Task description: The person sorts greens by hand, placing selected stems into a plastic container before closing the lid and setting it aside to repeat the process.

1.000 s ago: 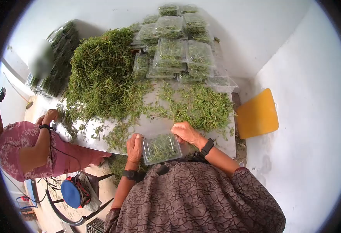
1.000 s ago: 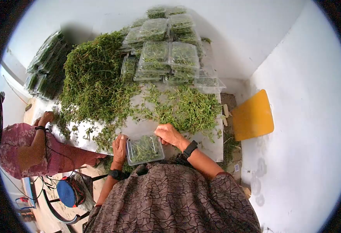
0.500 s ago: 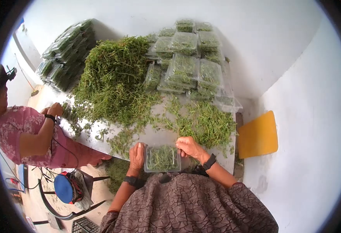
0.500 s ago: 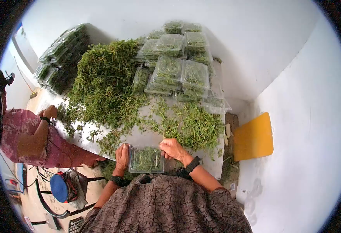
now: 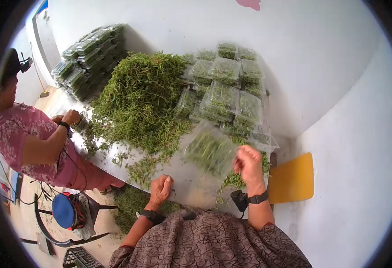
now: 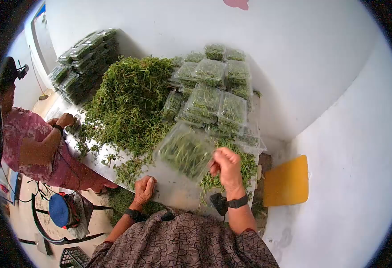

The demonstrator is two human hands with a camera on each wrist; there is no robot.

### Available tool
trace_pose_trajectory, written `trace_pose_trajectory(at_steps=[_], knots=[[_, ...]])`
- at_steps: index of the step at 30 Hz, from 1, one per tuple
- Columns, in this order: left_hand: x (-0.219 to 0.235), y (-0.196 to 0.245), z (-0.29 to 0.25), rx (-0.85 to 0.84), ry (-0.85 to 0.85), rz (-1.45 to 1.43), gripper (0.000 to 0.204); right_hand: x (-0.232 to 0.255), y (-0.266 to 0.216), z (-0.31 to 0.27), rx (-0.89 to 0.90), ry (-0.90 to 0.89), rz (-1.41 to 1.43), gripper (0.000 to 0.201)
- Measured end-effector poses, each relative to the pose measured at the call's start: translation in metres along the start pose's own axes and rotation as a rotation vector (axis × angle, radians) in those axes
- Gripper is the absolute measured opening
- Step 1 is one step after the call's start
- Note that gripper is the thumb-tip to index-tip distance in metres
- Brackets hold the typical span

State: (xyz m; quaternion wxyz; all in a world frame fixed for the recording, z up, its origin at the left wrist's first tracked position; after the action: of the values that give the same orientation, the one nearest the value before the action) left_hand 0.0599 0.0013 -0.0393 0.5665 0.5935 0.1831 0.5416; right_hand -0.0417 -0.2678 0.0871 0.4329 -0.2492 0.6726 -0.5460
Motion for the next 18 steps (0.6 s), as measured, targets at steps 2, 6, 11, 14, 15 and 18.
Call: trace_pose_trajectory(at_steps=[2,6,11,14,15,18], knots=[[0.000,-0.002,-0.001,0.019,-0.006,0.021,0.033,0.004,-0.023,0.014,0.085,0.062,0.051,0.013],[-0.003,-0.008,-0.003,0.005,-0.005,0.060,0.024,0.005,-0.051,0.050,0.214,0.201,0.306,0.014],[-0.002,0.000,-0.005,-0.040,0.004,0.123,0.019,0.000,-0.030,0.103,0.164,0.078,0.424,0.018],[-0.002,-0.001,-0.005,-0.065,0.019,0.124,0.018,-0.005,-0.012,0.101,0.111,0.084,0.339,0.031],[-0.003,-0.001,-0.006,-0.060,0.014,0.109,0.018,-0.007,-0.008,0.098,0.104,0.108,0.296,0.035],[-0.002,0.004,-0.005,-0.071,-0.007,0.130,0.017,-0.009,-0.005,0.095,0.088,0.115,0.222,0.039]])
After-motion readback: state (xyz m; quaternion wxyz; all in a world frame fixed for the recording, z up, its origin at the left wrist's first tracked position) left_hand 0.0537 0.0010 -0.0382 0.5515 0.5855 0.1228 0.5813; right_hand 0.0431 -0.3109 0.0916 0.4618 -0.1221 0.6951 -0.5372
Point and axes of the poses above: each hand's wrist, its own z-axis towards the middle knuckle, its own x-axis out of the back of the hand, y = z × x, the point moved 5 cm from there along z, towards the middle knuckle, and after that the axes turned 8 degrees about z, right-handed, at the moved point
